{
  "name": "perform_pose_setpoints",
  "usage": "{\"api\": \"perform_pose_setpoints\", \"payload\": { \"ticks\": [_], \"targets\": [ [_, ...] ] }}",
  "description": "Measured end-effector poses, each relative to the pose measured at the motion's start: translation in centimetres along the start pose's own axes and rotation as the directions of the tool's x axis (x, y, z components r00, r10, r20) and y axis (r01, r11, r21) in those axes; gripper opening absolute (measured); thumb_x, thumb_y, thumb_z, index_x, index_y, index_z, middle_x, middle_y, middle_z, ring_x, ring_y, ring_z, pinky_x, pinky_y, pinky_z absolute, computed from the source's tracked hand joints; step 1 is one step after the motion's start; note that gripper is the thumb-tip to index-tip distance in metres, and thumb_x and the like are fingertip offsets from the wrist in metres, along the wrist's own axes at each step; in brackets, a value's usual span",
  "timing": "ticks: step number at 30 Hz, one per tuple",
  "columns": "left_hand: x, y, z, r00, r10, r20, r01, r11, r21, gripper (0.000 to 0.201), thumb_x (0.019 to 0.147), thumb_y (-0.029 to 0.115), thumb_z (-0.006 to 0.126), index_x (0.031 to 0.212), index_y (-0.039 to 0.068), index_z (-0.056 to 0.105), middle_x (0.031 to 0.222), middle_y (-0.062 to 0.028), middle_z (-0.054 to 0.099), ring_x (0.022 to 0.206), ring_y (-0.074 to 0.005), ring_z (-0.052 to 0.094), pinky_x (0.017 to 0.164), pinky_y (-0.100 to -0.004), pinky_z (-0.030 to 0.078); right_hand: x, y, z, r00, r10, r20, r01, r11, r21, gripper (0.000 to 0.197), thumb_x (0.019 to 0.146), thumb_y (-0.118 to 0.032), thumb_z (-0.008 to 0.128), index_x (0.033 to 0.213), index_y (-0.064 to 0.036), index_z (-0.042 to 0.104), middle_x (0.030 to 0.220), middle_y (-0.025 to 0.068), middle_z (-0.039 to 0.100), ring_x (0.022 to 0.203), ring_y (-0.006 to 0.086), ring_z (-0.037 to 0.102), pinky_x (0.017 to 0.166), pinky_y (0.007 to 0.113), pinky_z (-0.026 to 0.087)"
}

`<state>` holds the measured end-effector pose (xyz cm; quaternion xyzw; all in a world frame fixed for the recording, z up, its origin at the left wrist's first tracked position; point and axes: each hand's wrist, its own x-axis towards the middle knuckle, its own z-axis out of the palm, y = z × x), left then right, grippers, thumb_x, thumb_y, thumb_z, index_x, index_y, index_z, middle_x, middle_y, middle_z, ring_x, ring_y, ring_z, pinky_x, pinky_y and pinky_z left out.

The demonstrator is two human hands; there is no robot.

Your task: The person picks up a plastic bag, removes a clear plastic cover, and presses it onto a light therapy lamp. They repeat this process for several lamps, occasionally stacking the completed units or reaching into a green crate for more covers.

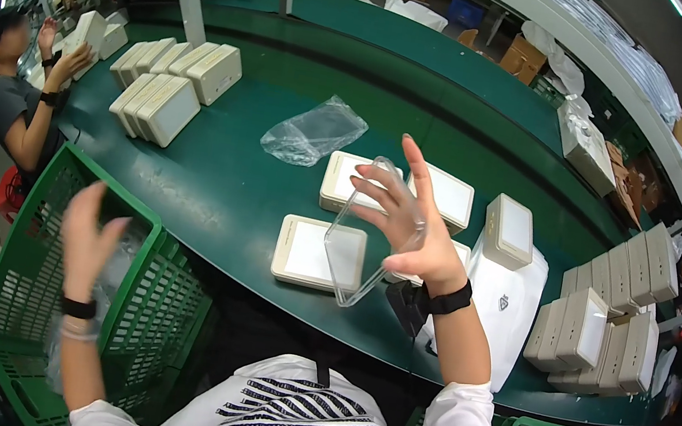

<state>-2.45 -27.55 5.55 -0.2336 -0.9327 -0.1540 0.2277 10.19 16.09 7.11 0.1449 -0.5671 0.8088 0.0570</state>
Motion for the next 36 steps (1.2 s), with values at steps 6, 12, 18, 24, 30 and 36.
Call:
{"api": "perform_pose_setpoints", "payload": {
  "ticks": [6, 12, 18, 24, 30, 36],
  "targets": [
    [-0.1, 19.0, 6.0, 0.854, 0.478, 0.206, 0.151, 0.151, -0.977, 0.137, 0.058, 0.028, 0.092, 0.151, 0.005, -0.006, 0.152, -0.0219, 0.022, 0.141, -0.0321, 0.025, 0.113, -0.0449, 0.022, 0.2, 0.5, 4.7, 0.987, 0.004, 0.159, 0.05, 0.941, -0.334, 0.14, 0.05, -0.024, 0.093, 0.152, -0.0159, -0.002, 0.143, 0.0219, 0.035, 0.134, 0.0337, 0.036, 0.111, 0.048, 0.028],
    [-0.5, 21.9, 8.4, 0.84, 0.509, 0.186, 0.342, -0.232, -0.91, 0.139, 0.058, 0.03, 0.09, 0.151, 0.007, -0.011, 0.152, -0.0216, 0.023, 0.141, -0.0356, 0.025, 0.111, -0.0465, 0.026, -1.9, -0.7, 4.0, 0.998, -0.028, 0.058, 0.034, 0.995, -0.098, 0.14, 0.053, -0.038, 0.093, 0.152, -0.0169, -0.004, 0.15, 0.0281, 0.024, 0.139, 0.0365, 0.029, 0.113, 0.047, 0.024],
    [-2.6, 22.7, 5.5, 0.834, 0.453, 0.316, 0.491, -0.345, -0.8, 0.129, 0.064, 0.04, 0.081, 0.152, 0.012, -0.01, 0.154, -0.0215, 0.017, 0.141, -0.0369, 0.023, 0.107, -0.0523, 0.032, -3.0, -0.3, 3.0, 0.997, 0.035, 0.076, -0.055, 0.958, 0.282, 0.132, 0.06, -0.062, 0.081, 0.152, -0.0218, -0.005, 0.151, 0.0305, 0.021, 0.14, 0.0413, 0.026, 0.114, 0.048, 0.022],
    [-3.3, 21.7, 2.4, 0.752, 0.453, 0.479, 0.636, -0.69, -0.346, 0.112, 0.069, 0.034, 0.067, 0.153, 0.016, -0.006, 0.154, -0.0237, 0.012, 0.143, -0.0389, 0.014, 0.104, -0.0632, 0.03, -3.3, 0.3, 4.3, 0.96, 0.279, -0.001, -0.244, 0.841, 0.483, 0.128, 0.063, -0.072, 0.073, 0.152, -0.0239, -0.005, 0.149, 0.031, 0.025, 0.138, 0.0433, 0.029, 0.114, 0.049, 0.022],
    [-4.7, 19.3, 3.4, 0.699, 0.439, 0.564, 0.68, -0.652, -0.336, 0.111, 0.062, 0.026, 0.063, 0.154, 0.018, 0.001, 0.155, -0.025, 0.011, 0.142, -0.0391, 0.016, 0.104, -0.0603, 0.031, -2.9, 0.9, 6.0, 0.945, 0.326, 0.011, -0.319, 0.914, 0.25, 0.12, 0.067, -0.066, 0.073, 0.153, -0.0234, -0.001, 0.15, 0.0299, 0.024, 0.137, 0.0386, 0.033, 0.113, 0.048, 0.025],
    [-7.6, 13.2, 5.4, 0.858, 0.251, 0.448, 0.482, -0.695, -0.533, 0.113, 0.059, 0.027, 0.067, 0.154, 0.014, 0.007, 0.152, -0.0288, 0.014, 0.14, -0.0421, 0.019, 0.105, -0.0563, 0.031, 0.1, -1.1, 3.7, 0.999, 0.026, 0.033, -0.023, 0.997, -0.071, 0.119, 0.063, -0.04, 0.087, 0.152, -0.0181, 0.01, 0.151, 0.0222, 0.029, 0.136, 0.0306, 0.036, 0.105, 0.043, 0.035]
  ]
}}
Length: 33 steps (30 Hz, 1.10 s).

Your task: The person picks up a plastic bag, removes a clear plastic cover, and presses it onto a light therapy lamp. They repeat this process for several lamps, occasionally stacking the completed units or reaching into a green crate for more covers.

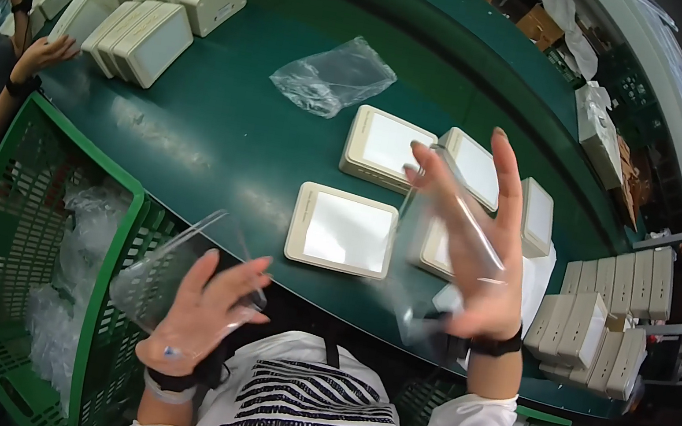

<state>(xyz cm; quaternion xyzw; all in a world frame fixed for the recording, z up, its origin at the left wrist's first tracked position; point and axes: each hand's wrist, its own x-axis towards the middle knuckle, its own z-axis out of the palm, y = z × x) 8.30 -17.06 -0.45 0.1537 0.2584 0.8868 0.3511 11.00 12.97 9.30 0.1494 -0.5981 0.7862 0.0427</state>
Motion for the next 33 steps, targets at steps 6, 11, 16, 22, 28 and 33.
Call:
{"api": "perform_pose_setpoints", "payload": {
  "ticks": [6, 11, 16, 22, 28, 33],
  "targets": [
    [-0.8, 3.1, -2.3, 0.954, -0.044, 0.296, -0.226, 0.541, 0.81, 0.105, 0.062, 0.025, 0.074, 0.148, 0.002, 0.02, 0.144, -0.0281, 0.026, 0.13, -0.0414, 0.032, 0.106, -0.0506, 0.029, 2.2, 6.0, 1.4, 0.946, 0.32, 0.05, -0.014, 0.192, -0.981, 0.115, 0.056, -0.027, 0.089, 0.147, -0.0104, 0.02, 0.142, 0.0157, 0.039, 0.129, 0.0358, 0.04, 0.1, 0.044, 0.032],
    [0.3, 2.8, -1.5, 0.931, -0.325, 0.168, -0.157, 0.063, 0.986, 0.109, 0.058, 0.033, 0.082, 0.144, -0.004, 0.027, 0.143, -0.0285, 0.025, 0.125, -0.039, 0.038, 0.1, -0.0484, 0.035, 3.3, 8.5, 2.1, 0.927, 0.372, 0.049, -0.005, 0.142, -0.99, 0.117, 0.054, -0.026, 0.089, 0.147, -0.0098, 0.021, 0.141, 0.0167, 0.04, 0.123, 0.0382, 0.043, 0.102, 0.046, 0.029],
    [2.0, 2.1, -1.7, 0.891, -0.4, 0.215, -0.285, -0.124, 0.951, 0.114, 0.051, 0.033, 0.087, 0.143, -0.004, 0.029, 0.147, -0.0292, 0.02, 0.113, -0.0359, 0.045, 0.094, -0.0471, 0.037, 3.7, 9.0, 2.4, 0.909, 0.417, 0.026, -0.019, 0.103, -0.994, 0.12, 0.053, -0.028, 0.09, 0.148, -0.0092, 0.019, 0.143, 0.0165, 0.038, 0.126, 0.0375, 0.041, 0.102, 0.046, 0.029],
    [4.4, 2.0, -1.1, 0.864, -0.488, 0.119, -0.288, -0.286, 0.914, 0.119, 0.048, 0.029, 0.088, 0.145, -0.001, 0.026, 0.151, -0.0291, 0.016, 0.098, -0.0318, 0.053, 0.084, -0.045, 0.041, 3.3, 8.4, 1.6, 0.886, 0.459, 0.062, -0.015, 0.162, -0.987, 0.128, 0.053, -0.034, 0.09, 0.15, -0.0057, 0.011, 0.149, 0.0196, 0.03, 0.136, 0.0402, 0.031, 0.11, 0.049, 0.025],
    [5.5, 1.9, -1.1, 0.84, -0.532, 0.106, -0.321, -0.331, 0.887, 0.118, 0.047, 0.03, 0.089, 0.143, -0.003, 0.029, 0.152, -0.0279, 0.015, 0.094, -0.0296, 0.054, 0.083, -0.0454, 0.043, 2.6, 7.8, 0.3, 0.878, 0.468, 0.103, -0.018, 0.247, -0.969, 0.124, 0.057, -0.024, 0.089, 0.15, -0.0077, 0.009, 0.151, 0.0262, 0.022, 0.138, 0.0447, 0.027, 0.11, 0.056, 0.025],
    [5.8, 1.8, -0.5, 0.851, -0.519, 0.077, -0.312, -0.383, 0.869, 0.115, 0.047, 0.031, 0.088, 0.141, -0.006, 0.032, 0.153, -0.0235, 0.018, 0.094, -0.0278, 0.054, 0.083, -0.0468, 0.043, 3.7, 8.0, 1.2, 0.862, 0.497, 0.105, -0.051, 0.29, -0.956, 0.121, 0.057, -0.02, 0.088, 0.149, -0.0052, 0.011, 0.147, 0.0271, 0.029, 0.136, 0.0451, 0.029, 0.108, 0.055, 0.03]
  ]
}}
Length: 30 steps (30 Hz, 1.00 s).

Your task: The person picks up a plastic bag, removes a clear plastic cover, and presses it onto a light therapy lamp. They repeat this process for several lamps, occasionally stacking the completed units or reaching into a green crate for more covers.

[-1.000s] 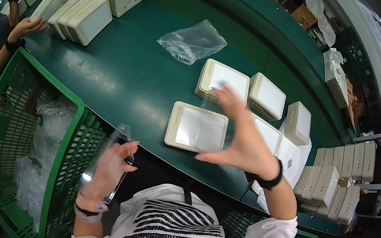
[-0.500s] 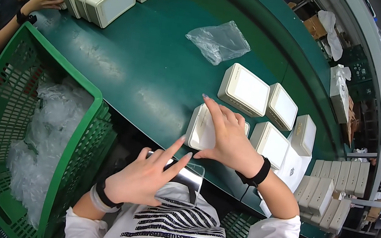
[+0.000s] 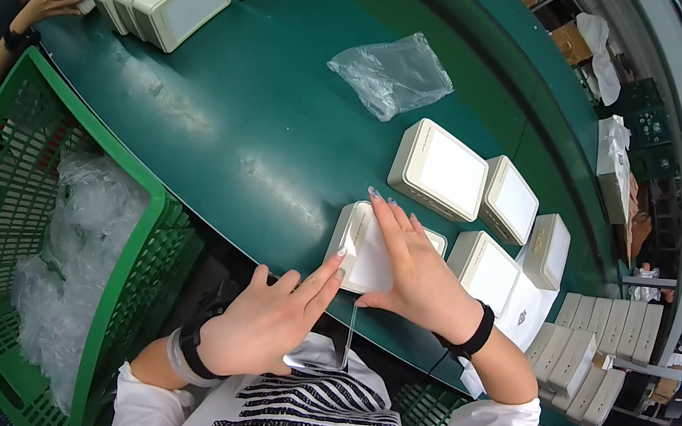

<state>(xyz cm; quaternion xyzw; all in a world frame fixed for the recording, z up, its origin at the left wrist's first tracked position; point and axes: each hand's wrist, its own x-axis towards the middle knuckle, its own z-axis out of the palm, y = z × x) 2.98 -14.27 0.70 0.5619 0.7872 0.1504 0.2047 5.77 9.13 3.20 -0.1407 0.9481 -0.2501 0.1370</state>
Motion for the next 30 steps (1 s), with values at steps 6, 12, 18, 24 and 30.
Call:
{"api": "perform_pose_setpoints", "payload": {
  "ticks": [6, 12, 18, 24, 30],
  "targets": [
    [0.7, -0.2, -1.0, 1.0, -0.017, 0.016, 0.018, 0.998, -0.063, 0.112, 0.05, 0.032, 0.087, 0.14, -0.006, 0.033, 0.153, -0.0195, 0.023, 0.095, -0.0262, 0.053, 0.085, -0.0485, 0.042, 0.8, -0.3, -0.1, 0.995, 0.091, 0.04, -0.088, 0.993, -0.08, 0.123, 0.057, -0.021, 0.088, 0.149, -0.0014, 0.009, 0.147, 0.0257, 0.03, 0.133, 0.0455, 0.033, 0.111, 0.053, 0.029],
    [0.5, 0.3, -1.3, 0.995, -0.045, 0.085, 0.04, 0.998, 0.058, 0.108, 0.053, 0.035, 0.083, 0.139, -0.007, 0.034, 0.152, -0.022, 0.024, 0.097, -0.0276, 0.053, 0.085, -0.0468, 0.04, -2.1, 2.1, 0.3, 0.998, 0.05, -0.028, -0.049, 0.998, 0.027, 0.129, 0.056, -0.027, 0.088, 0.15, -0.0023, 0.003, 0.148, 0.0252, 0.03, 0.136, 0.0442, 0.03, 0.114, 0.052, 0.022],
    [0.9, 0.6, -1.7, 0.985, -0.101, 0.137, 0.095, 0.994, 0.048, 0.11, 0.051, 0.033, 0.086, 0.14, -0.005, 0.034, 0.153, -0.0197, 0.022, 0.098, -0.0271, 0.052, 0.087, -0.0493, 0.041, -5.8, 5.0, 0.4, 0.98, 0.189, -0.058, -0.182, 0.977, 0.114, 0.135, 0.056, -0.032, 0.089, 0.15, -0.0041, -0.004, 0.151, 0.0243, 0.026, 0.139, 0.0401, 0.027, 0.116, 0.05, 0.016],
    [0.2, 1.0, -2.7, 0.978, -0.089, 0.187, 0.102, 0.993, -0.063, 0.117, 0.051, 0.036, 0.086, 0.143, -0.007, 0.027, 0.149, -0.0256, 0.025, 0.11, -0.0347, 0.048, 0.098, -0.048, 0.036, -5.8, 5.6, 0.7, 0.98, 0.127, -0.153, -0.105, 0.983, 0.148, 0.134, 0.057, -0.032, 0.089, 0.151, -0.0056, -0.003, 0.151, 0.0242, 0.026, 0.139, 0.0379, 0.029, 0.116, 0.046, 0.018],
    [-4.3, 3.3, -3.8, 0.997, -0.064, 0.03, 0.071, 0.931, -0.357, 0.119, 0.053, 0.03, 0.087, 0.144, -0.008, 0.021, 0.144, -0.0279, 0.028, 0.114, -0.0376, 0.045, 0.1, -0.0473, 0.034, -10.6, 3.4, 1.8, 0.889, 0.191, -0.417, -0.056, 0.947, 0.317, 0.108, 0.069, -0.023, 0.084, 0.15, -0.0039, 0.015, 0.149, 0.0205, 0.034, 0.137, 0.0326, 0.036, 0.113, 0.042, 0.027]
  ]
}}
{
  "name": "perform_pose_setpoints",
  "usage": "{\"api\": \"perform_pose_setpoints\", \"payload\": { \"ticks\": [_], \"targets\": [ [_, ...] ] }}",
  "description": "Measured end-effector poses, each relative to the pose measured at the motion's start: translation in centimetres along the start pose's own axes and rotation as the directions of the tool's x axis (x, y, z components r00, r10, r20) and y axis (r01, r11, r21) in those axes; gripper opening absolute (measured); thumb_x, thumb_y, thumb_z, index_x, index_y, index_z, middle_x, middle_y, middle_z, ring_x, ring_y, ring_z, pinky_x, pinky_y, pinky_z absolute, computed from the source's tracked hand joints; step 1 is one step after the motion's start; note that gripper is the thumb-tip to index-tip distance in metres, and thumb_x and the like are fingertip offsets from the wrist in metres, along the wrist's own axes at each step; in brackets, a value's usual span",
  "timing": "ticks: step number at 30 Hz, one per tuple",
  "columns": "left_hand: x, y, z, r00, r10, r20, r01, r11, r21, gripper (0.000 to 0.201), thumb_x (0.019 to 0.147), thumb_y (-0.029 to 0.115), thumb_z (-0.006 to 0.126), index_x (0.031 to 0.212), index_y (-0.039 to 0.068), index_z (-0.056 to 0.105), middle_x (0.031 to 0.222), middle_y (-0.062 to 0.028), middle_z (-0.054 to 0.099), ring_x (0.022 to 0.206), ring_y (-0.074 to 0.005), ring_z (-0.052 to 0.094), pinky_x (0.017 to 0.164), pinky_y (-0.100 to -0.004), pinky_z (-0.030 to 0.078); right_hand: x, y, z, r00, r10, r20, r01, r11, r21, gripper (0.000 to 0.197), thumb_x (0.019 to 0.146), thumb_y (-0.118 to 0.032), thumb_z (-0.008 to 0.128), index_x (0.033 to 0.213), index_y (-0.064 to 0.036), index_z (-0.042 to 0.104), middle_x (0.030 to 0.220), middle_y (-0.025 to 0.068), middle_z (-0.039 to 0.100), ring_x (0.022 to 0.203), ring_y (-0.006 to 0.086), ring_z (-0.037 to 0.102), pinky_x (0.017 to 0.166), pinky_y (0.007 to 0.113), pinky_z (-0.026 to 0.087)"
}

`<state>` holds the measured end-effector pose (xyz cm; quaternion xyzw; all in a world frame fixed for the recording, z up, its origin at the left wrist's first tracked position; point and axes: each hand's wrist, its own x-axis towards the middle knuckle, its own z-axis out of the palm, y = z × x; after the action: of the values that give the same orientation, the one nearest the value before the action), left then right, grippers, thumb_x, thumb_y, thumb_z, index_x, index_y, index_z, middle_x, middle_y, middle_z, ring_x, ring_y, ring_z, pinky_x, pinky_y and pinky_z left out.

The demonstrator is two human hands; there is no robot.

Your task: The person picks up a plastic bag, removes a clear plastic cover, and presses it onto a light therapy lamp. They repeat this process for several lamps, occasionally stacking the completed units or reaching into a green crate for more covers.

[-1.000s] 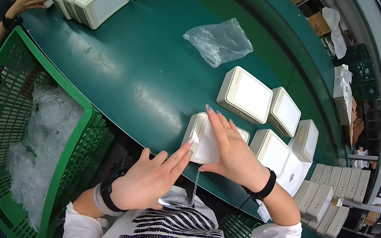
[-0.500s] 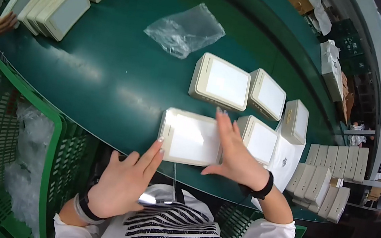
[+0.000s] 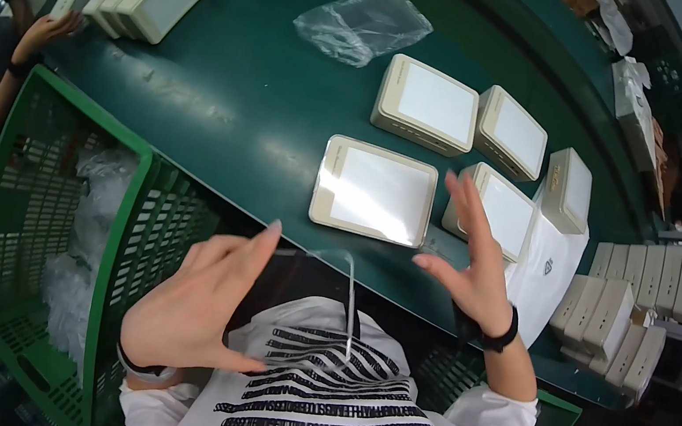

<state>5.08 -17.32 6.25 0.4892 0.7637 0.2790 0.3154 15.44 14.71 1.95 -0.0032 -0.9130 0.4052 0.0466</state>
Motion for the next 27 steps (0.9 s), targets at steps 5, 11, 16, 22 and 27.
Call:
{"api": "perform_pose_setpoints", "payload": {
  "ticks": [5, 11, 16, 22, 27],
  "targets": [
    [2.2, 2.8, 2.7, 0.894, -0.027, -0.447, 0.098, 0.986, 0.135, 0.121, 0.056, 0.029, 0.088, 0.145, -0.009, 0.016, 0.135, -0.0269, 0.033, 0.116, -0.0392, 0.042, 0.098, -0.0459, 0.035, -5.0, -3.1, 2.9, 0.975, 0.11, 0.194, -0.209, 0.755, 0.622, 0.056, 0.09, 0.003, 0.053, 0.143, -0.0016, 0.036, 0.142, 0.0166, 0.045, 0.135, 0.0275, 0.04, 0.11, 0.038, 0.03],
    [6.9, 4.4, 6.3, 0.665, -0.109, -0.739, 0.193, 0.981, 0.029, 0.114, 0.063, 0.02, 0.086, 0.145, -0.01, 0.014, 0.137, -0.0268, 0.03, 0.122, -0.0413, 0.038, 0.102, -0.0465, 0.033, -6.1, -6.3, 6.9, 0.997, -0.015, -0.078, 0.073, 0.555, 0.829, 0.076, 0.089, 0.007, 0.051, 0.152, -0.0039, 0.009, 0.153, 0.0207, 0.023, 0.142, 0.0325, 0.025, 0.114, 0.041, 0.021],
    [8.0, 4.6, 8.6, 0.657, 0.001, -0.754, -0.131, 0.985, -0.113, 0.106, 0.071, 0.007, 0.078, 0.146, -0.009, 0.005, 0.147, -0.0293, 0.018, 0.136, -0.0435, 0.024, 0.111, -0.0471, 0.023, -3.8, -5.4, 5.2, 0.957, -0.005, -0.29, 0.161, 0.841, 0.517, 0.099, 0.082, -0.008, 0.067, 0.15, -0.001, -0.005, 0.156, 0.0231, 0.01, 0.145, 0.034, 0.016, 0.115, 0.044, 0.015],
    [8.5, 5.6, 9.0, 0.817, 0.174, -0.549, -0.524, 0.621, -0.583, 0.102, 0.076, 0.0, 0.065, 0.147, -0.007, -0.007, 0.153, -0.0318, -0.001, 0.144, -0.042, 0.007, 0.115, -0.0446, 0.01, -1.3, -3.5, 1.1, 0.9, -0.253, -0.356, 0.15, 0.945, -0.292, 0.118, 0.067, -0.029, 0.082, 0.149, 0.0029, 0.004, 0.151, 0.0333, 0.009, 0.139, 0.0469, 0.02, 0.113, 0.047, 0.02],
    [8.9, 5.5, 5.5, 0.846, 0.282, -0.452, -0.468, 0.801, -0.375, 0.097, 0.08, 0.009, 0.063, 0.147, -0.008, -0.004, 0.151, -0.0338, 0.012, 0.143, -0.0432, 0.012, 0.115, -0.045, 0.01, 4.5, -2.3, -2.5, 0.922, -0.357, -0.149, 0.311, 0.914, -0.261, 0.119, 0.062, -0.03, 0.082, 0.15, 0.0022, 0.009, 0.152, 0.0275, 0.018, 0.142, 0.041, 0.019, 0.115, 0.045, 0.019]
  ]
}}
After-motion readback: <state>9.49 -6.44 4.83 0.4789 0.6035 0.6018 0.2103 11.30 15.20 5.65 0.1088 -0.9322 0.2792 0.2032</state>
